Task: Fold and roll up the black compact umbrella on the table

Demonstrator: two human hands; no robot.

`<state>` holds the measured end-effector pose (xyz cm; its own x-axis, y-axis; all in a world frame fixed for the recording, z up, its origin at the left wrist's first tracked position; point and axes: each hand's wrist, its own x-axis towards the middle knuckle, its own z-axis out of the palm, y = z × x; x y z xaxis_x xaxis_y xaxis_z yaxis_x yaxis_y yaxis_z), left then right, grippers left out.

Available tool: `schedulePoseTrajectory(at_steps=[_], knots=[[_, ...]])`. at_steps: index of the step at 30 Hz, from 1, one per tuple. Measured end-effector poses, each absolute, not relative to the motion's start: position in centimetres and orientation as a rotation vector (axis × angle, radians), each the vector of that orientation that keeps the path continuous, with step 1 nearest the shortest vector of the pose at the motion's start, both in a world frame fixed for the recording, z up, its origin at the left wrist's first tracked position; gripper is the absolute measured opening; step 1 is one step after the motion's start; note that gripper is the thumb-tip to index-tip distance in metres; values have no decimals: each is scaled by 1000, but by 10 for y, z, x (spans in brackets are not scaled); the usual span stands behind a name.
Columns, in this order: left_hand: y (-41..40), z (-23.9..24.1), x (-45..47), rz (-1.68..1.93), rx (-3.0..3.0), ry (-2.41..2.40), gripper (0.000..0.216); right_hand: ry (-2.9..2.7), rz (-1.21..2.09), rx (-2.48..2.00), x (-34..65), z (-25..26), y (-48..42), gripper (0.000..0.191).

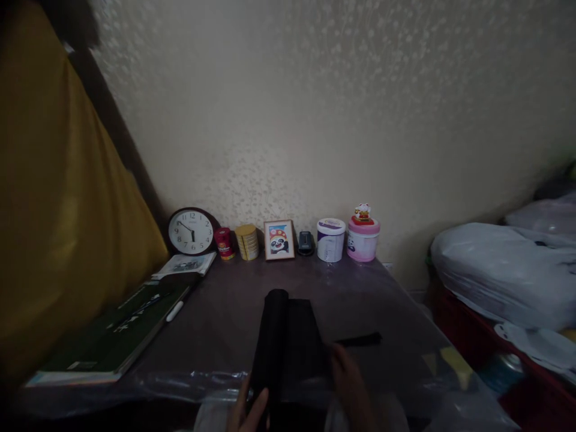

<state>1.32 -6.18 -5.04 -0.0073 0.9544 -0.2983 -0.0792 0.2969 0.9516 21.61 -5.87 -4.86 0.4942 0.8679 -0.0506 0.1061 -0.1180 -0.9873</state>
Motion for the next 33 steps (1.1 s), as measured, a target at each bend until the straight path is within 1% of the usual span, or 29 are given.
schedulePoseTrajectory(at_steps=[2, 5, 11, 15, 19, 23, 26, 28, 33], knots=[[-62, -53, 14, 1025, 955, 1315, 89, -962, 659, -1626, 228, -41, -53, 35], [-61, -53, 15, 1008, 988, 1312, 90, -1078, 713, -1672, 228, -35, -43, 41], [-60, -47, 14, 1063, 988, 1320, 81, -1165, 462, -1857, 220, -29, -35, 40], [-60, -44, 12, 1087, 1010, 1329, 73, -1221, 580, -1891, 222, -26, -32, 37], [-59, -49, 13, 1009, 1024, 1330, 76, -1232, 582, -1881, 222, -26, -27, 38], [-58, -54, 15, 1043, 1008, 1323, 74, -1234, 580, -1861, 218, -24, -21, 38], [-57, -55, 17, 1086, 1021, 1324, 69, -1230, 633, -1754, 214, -15, -15, 38], [-56, -55, 17, 1090, 1041, 1315, 71, -1209, 710, -1640, 207, -5, -9, 38], [-52, -56, 14, 1007, 1120, 1347, 73, -1163, 829, -1511, 172, 17, 16, 39]])
